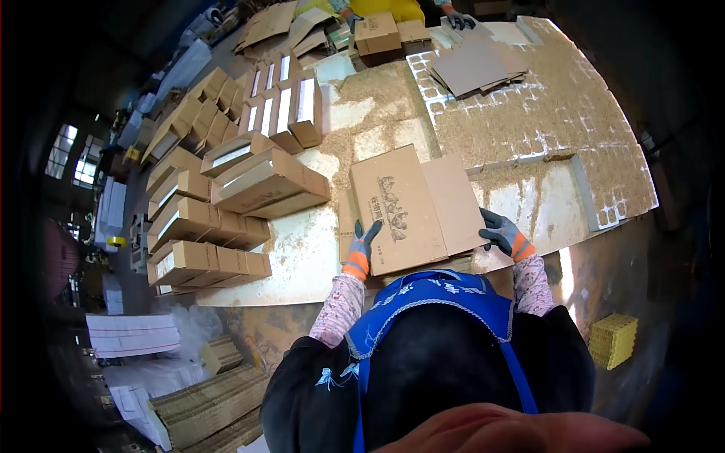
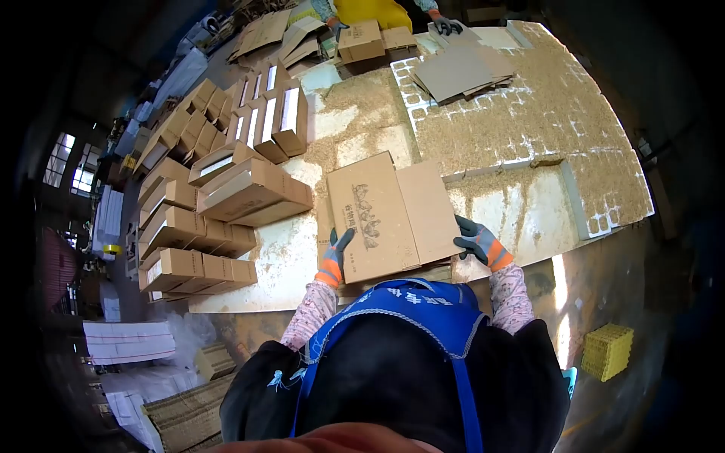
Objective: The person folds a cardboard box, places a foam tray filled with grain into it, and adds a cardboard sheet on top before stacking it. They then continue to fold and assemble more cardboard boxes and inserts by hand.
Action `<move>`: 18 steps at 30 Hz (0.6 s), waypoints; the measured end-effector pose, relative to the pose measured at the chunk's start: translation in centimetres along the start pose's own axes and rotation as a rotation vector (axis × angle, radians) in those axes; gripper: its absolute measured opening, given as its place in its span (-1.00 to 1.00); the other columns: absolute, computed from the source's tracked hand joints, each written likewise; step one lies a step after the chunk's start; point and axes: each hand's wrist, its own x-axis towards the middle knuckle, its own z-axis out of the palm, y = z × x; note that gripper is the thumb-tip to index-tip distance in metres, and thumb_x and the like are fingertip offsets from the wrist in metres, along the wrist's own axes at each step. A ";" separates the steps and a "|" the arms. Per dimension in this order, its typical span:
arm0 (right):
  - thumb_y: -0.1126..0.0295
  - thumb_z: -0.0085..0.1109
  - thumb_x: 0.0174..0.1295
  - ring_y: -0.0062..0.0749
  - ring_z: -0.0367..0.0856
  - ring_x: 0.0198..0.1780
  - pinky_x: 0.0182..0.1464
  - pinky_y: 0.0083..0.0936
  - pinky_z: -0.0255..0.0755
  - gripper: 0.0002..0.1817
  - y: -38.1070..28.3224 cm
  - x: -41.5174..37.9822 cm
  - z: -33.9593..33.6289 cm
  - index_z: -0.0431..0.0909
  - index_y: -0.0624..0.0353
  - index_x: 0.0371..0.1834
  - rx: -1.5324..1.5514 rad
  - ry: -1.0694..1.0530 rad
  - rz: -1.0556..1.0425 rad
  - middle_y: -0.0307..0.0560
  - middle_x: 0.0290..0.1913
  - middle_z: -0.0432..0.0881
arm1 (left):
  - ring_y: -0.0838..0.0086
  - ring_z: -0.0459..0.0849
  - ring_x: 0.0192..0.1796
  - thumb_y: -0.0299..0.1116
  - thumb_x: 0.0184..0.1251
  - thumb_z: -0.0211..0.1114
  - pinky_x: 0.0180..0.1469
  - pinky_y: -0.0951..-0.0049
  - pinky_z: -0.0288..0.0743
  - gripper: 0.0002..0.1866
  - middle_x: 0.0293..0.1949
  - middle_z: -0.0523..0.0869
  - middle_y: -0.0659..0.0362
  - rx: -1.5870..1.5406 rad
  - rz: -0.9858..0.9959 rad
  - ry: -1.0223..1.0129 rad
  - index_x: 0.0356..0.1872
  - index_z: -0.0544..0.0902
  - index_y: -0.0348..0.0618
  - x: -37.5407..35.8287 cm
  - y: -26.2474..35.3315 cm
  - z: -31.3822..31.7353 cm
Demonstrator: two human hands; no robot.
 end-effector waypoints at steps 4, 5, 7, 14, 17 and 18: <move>0.42 0.13 0.16 -0.51 0.53 -0.02 -0.16 -0.64 0.50 -0.30 0.4 2.5 3.4 0.09 0.34 0.36 -0.091 -0.171 0.099 -0.03 0.09 0.52 | 0.36 0.65 -0.14 -0.39 0.13 0.34 -0.17 0.42 0.58 -0.33 -0.09 0.61 0.05 -0.020 0.037 -0.030 0.24 0.21 -0.26 1.0 -1.1 -0.9; 0.44 0.12 0.16 -0.51 0.51 -0.01 -0.13 -0.63 0.49 -0.33 -0.5 2.9 5.6 0.12 0.34 0.35 -0.143 -0.217 0.191 -0.04 0.08 0.53 | 0.36 0.65 -0.14 -0.39 0.13 0.34 -0.17 0.42 0.58 -0.33 -0.09 0.61 0.05 -0.028 0.041 -0.026 0.24 0.21 -0.26 0.6 -0.6 -0.7; 0.43 0.09 0.19 -0.55 0.52 -0.08 -0.18 -0.65 0.48 -0.36 2.2 4.7 5.8 0.14 0.33 0.34 -0.111 -0.178 0.143 -0.06 0.02 0.56 | 0.36 0.64 -0.13 -0.36 0.12 0.36 -0.16 0.42 0.57 -0.24 -0.08 0.61 0.04 0.028 -0.031 -0.058 0.29 0.13 -0.29 -0.5 1.0 0.2; 0.19 -0.11 0.35 -0.59 0.54 -0.43 -0.40 -0.72 0.41 -0.61 2.4 6.6 6.0 0.47 0.29 0.00 0.139 0.019 0.124 -0.18 -0.27 0.63 | 0.37 0.64 -0.13 -0.35 0.10 0.38 -0.16 0.44 0.56 -0.10 -0.07 0.60 0.04 0.089 0.108 0.001 0.35 -0.03 -0.32 1.7 -2.1 -2.0; 0.19 -0.09 0.34 -0.46 0.61 -0.29 -0.28 -0.58 0.50 -0.61 7.6 9.8 5.4 0.49 0.26 0.04 -0.673 0.122 -0.541 -0.05 -0.23 0.64 | 0.38 0.63 -0.09 -0.36 0.10 0.38 -0.11 0.45 0.55 -0.11 -0.08 0.61 0.04 0.028 0.084 -0.016 0.35 -0.02 -0.31 0.3 -1.2 -0.8; 0.24 -0.04 0.32 -0.42 0.61 -0.24 -0.18 -0.60 0.49 -0.64 8.5 10.6 6.4 0.51 0.25 0.04 -0.056 0.184 -0.036 -0.08 -0.18 0.64 | 0.38 0.63 -0.08 -0.37 0.10 0.38 -0.11 0.44 0.55 -0.10 -0.08 0.61 0.04 0.002 0.067 -0.036 0.36 -0.03 -0.29 0.0 -1.0 -0.6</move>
